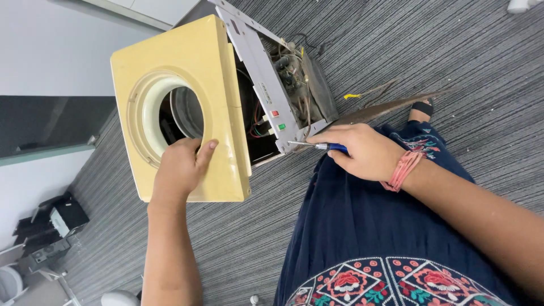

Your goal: Repairing or disassembling a water dispenser using a screwdriver.

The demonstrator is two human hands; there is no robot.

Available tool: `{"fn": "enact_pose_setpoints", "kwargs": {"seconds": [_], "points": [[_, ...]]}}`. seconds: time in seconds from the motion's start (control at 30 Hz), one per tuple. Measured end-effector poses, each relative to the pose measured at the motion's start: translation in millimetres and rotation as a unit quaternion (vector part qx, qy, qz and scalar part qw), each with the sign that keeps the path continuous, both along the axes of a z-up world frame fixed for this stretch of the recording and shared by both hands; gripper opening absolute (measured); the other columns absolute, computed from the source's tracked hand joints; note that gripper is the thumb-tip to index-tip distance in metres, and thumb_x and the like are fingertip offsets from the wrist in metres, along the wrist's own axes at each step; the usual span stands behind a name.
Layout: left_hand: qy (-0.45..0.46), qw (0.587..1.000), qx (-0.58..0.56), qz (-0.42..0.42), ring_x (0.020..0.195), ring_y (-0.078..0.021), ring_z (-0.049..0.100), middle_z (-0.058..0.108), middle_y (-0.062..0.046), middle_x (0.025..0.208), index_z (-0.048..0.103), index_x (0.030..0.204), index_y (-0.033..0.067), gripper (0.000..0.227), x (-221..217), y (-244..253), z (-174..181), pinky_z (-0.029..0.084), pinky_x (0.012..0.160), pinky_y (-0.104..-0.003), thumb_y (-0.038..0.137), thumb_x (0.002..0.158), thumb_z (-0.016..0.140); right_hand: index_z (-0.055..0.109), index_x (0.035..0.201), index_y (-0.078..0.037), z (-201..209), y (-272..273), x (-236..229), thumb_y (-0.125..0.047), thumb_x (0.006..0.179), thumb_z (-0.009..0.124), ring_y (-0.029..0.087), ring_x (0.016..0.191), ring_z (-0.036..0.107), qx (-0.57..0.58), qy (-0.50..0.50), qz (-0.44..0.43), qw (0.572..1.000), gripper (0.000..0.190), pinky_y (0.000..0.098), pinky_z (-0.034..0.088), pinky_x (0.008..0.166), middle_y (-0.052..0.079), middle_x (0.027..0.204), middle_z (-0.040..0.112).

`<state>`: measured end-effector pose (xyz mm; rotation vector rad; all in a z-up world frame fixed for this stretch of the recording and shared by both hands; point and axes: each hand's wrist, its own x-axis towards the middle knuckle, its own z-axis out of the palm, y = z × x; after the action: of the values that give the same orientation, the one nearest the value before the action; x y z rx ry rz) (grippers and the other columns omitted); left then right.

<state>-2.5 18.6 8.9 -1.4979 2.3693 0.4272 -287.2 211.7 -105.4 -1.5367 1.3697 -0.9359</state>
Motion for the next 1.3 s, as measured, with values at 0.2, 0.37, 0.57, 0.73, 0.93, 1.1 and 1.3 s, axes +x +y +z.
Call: {"fn": "enact_pose_setpoints", "kwargs": {"seconds": [0.2, 0.37, 0.57, 0.73, 0.93, 1.1, 1.3], "points": [[0.027, 0.996, -0.079, 0.010, 0.077, -0.0378, 0.065, 0.066, -0.020, 0.081, 0.077, 0.099, 0.0007, 0.047, 1.8, 15.2, -5.6, 0.052, 0.074, -0.049, 0.047, 0.096, 0.068, 0.063, 0.136, -0.013, 6.1, -5.6, 2.5, 0.000, 0.082, 0.060, 0.034, 0.106, 0.068, -0.017, -0.005, 0.056, 0.998, 0.055, 0.0399, 0.053, 0.095, 0.014, 0.119, 0.069], [0.137, 0.958, -0.239, -0.080, 0.083, -0.0352, 0.066, 0.069, -0.017, 0.088, 0.074, 0.109, -0.0018, 0.044, 9.8, 34.0, -12.4, 0.053, 0.074, -0.046, 0.040, 0.094, 0.076, 0.056, 0.144, -0.014, 1.7, -1.4, -0.6, 0.000, 0.083, 0.058, 0.034, 0.100, 0.068, 0.014, 0.020, 0.069, 0.997, 0.062, 0.0403, 0.054, 0.091, 0.015, 0.114, 0.068], [0.304, 0.935, -0.110, 0.143, 0.054, -0.0116, 0.045, 0.056, -0.005, 0.067, 0.074, 0.120, 0.0072, 0.028, -51.9, 118.1, -23.9, 0.042, 0.052, -0.029, 0.020, 0.096, 0.072, 0.056, 0.141, -0.012, 9.3, -3.2, -7.0, -0.005, 0.085, 0.062, 0.031, 0.091, 0.070, 0.055, -0.004, 0.072, 0.996, 0.057, 0.0392, 0.056, 0.082, 0.012, 0.114, 0.073], [0.357, 0.892, -0.048, 0.274, 0.049, -0.0086, 0.040, 0.043, -0.001, 0.056, 0.068, 0.126, 0.0053, 0.036, -91.3, 147.2, -74.6, 0.040, 0.048, -0.028, 0.014, 0.091, 0.071, 0.063, 0.133, -0.013, 5.6, -5.9, -14.2, -0.007, 0.087, 0.066, 0.026, 0.076, 0.072, 0.107, -0.022, 0.063, 0.992, 0.047, 0.0356, 0.060, 0.071, 0.006, 0.110, 0.077], [0.353, 0.864, -0.061, 0.353, 0.049, -0.0077, 0.038, 0.042, 0.001, 0.052, 0.075, 0.119, 0.0062, 0.027, -97.0, 158.4, -96.9, 0.037, 0.050, -0.027, 0.017, 0.094, 0.073, 0.070, 0.125, -0.012, -3.9, -16.4, -25.5, -0.002, 0.080, 0.065, 0.019, 0.076, 0.072, 0.015, -0.031, 0.076, 0.996, 0.046, 0.0308, 0.057, 0.069, 0.010, 0.099, 0.075], [0.418, 0.821, -0.070, 0.383, 0.053, -0.0047, 0.032, 0.035, 0.006, 0.057, 0.073, 0.117, 0.0047, 0.024, -104.1, 163.9, -98.4, 0.032, 0.050, -0.025, 0.017, 0.096, 0.073, 0.071, 0.126, -0.016, 5.8, -24.5, -31.5, -0.003, 0.078, 0.065, 0.020, 0.064, 0.071, 0.095, -0.022, 0.096, 0.991, 0.051, 0.0310, 0.056, 0.064, 0.008, 0.095, 0.079], [0.420, 0.808, -0.073, 0.407, 0.054, -0.0034, 0.029, 0.031, 0.008, 0.060, 0.075, 0.117, 0.0054, 0.024, -106.1, 166.7, -104.2, 0.029, 0.049, -0.025, 0.014, 0.095, 0.073, 0.072, 0.126, -0.015, -1.6, -26.4, -37.8, -0.005, 0.079, 0.066, 0.017, 0.070, 0.073, 0.054, -0.019, 0.101, 0.993, 0.048, 0.0305, 0.058, 0.068, 0.011, 0.098, 0.079]]}}
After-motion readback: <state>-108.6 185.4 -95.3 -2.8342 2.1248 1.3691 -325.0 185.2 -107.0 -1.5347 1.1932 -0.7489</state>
